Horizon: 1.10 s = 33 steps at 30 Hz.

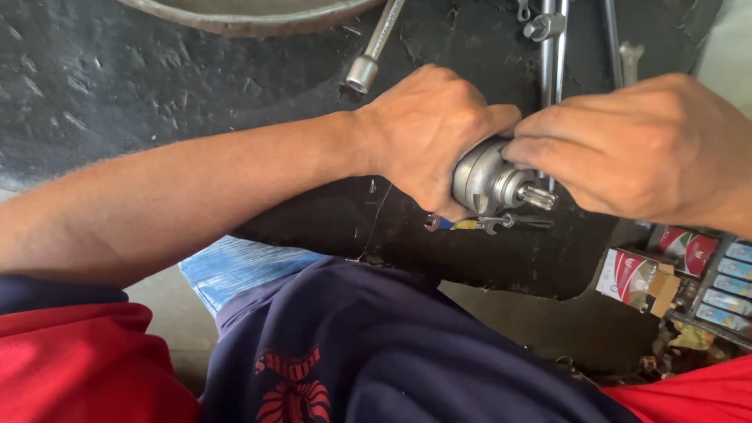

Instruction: Disassembling and repairing a motorcycle starter motor at a workbench.

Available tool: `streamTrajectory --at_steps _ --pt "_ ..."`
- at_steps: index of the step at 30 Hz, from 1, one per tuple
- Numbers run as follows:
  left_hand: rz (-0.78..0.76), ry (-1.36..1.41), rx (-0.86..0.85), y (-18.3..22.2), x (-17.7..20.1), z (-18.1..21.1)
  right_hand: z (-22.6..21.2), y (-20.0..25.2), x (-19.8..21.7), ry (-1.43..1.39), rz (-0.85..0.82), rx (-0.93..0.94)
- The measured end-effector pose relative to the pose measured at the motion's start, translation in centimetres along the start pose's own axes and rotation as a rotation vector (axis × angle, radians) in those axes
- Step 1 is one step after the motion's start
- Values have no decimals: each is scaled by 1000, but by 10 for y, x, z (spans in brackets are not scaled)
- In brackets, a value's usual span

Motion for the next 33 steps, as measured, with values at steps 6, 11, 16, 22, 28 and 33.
streamTrajectory --at_steps 6,11,16,22,28,33 --pt "-15 -2 23 -2 -1 0 -2 1 2 68 -42 -32" --pt "-7 0 12 0 2 1 2 0 -2 46 -27 -170" --pt "-17 -7 39 0 1 -1 -2 -7 2 88 -43 -153" --pt "14 20 18 1 0 0 4 -11 2 -74 -12 -128" --pt "-16 -23 50 2 1 0 10 2 -7 -45 -56 -218" --pt "-17 -24 36 1 0 1 -2 -7 1 23 -20 -94"
Point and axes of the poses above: each hand's wrist, its own y-axis away from the middle knuckle, its own x-axis out of the back of the hand, z = x × y, the point moved 5 cm from there along -y, towards the middle knuckle, and after that the axes turned 3 degrees about -y, right-handed, at the moved point
